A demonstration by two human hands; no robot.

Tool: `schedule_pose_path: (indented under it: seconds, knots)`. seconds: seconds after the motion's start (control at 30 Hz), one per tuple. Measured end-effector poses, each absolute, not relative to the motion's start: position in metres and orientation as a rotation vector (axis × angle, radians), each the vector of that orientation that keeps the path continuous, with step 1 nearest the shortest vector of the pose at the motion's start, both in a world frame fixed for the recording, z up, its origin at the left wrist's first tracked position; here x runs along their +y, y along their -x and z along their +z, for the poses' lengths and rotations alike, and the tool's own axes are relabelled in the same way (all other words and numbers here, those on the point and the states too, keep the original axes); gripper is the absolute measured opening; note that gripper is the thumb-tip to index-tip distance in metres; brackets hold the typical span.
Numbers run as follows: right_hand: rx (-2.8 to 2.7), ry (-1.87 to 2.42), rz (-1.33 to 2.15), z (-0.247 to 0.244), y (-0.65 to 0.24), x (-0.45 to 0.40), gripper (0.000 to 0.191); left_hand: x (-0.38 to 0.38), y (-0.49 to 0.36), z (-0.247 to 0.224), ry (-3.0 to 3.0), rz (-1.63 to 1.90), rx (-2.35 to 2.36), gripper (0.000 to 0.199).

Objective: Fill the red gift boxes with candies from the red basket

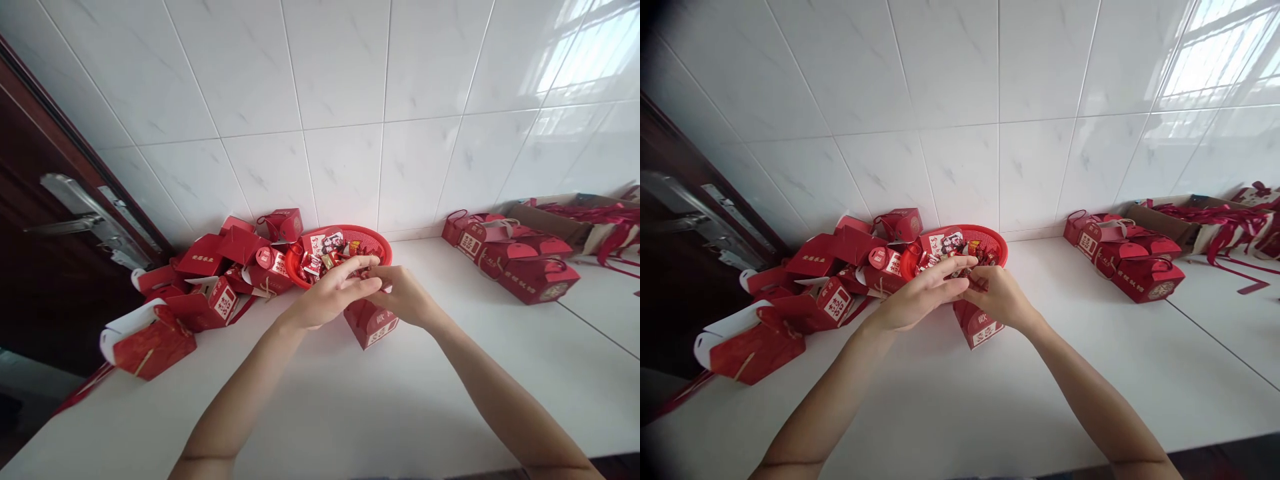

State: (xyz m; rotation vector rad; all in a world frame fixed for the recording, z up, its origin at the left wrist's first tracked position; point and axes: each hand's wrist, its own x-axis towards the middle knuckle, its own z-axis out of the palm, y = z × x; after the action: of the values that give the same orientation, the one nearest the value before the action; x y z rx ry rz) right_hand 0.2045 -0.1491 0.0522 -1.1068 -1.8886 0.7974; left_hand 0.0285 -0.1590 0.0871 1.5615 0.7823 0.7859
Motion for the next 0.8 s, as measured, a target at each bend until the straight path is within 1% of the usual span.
schedule_pose_path:
  seconds: [0.1, 0.2, 0.33, 0.47, 0.6, 0.63, 0.73, 0.8]
  knots:
    - [-1.8, 1.13, 0.779, 0.046, -0.208, -0.146, 0.034, -0.158, -0.034, 0.083, -1.586, 0.787, 0.772, 0.051]
    - [-1.719, 1.148, 0.765, 0.043, -0.217, -0.146, 0.028, -0.16, -0.037, 0.073, -1.589, 0.86, 0.751, 0.051]
    - [-1.578, 1.157, 0.671, 0.044, -0.248, -0.153, 0.028, -0.162, -0.031, 0.053, -1.608, 0.902, 0.764, 0.044]
    - [-1.393, 1.202, 0.51, 0.046, -0.301, -0.17, 0.03, -0.16, -0.012, 0.027, -1.645, 0.806, 0.837, 0.031]
    - [-1.123, 1.262, 0.22, 0.045, -0.365, -0.189, 0.03, -0.155, 0.013, 0.004, -1.635, 0.763, 0.964, 0.028]
    - [-1.04, 1.278, 0.132, 0.044, -0.381, -0.192, 0.028, -0.153, 0.019, 0.0, -1.627, 0.761, 0.986, 0.028]
    - [-0.827, 1.371, 0.0, 0.04, -0.426, -0.201, 0.013, -0.151, 0.033, -0.009, -1.615, 0.772, 1.04, 0.028]
    - [-0.685, 1.457, -0.005, 0.036, -0.451, -0.202, 0.012, -0.15, 0.038, -0.011, -1.609, 0.772, 1.067, 0.029]
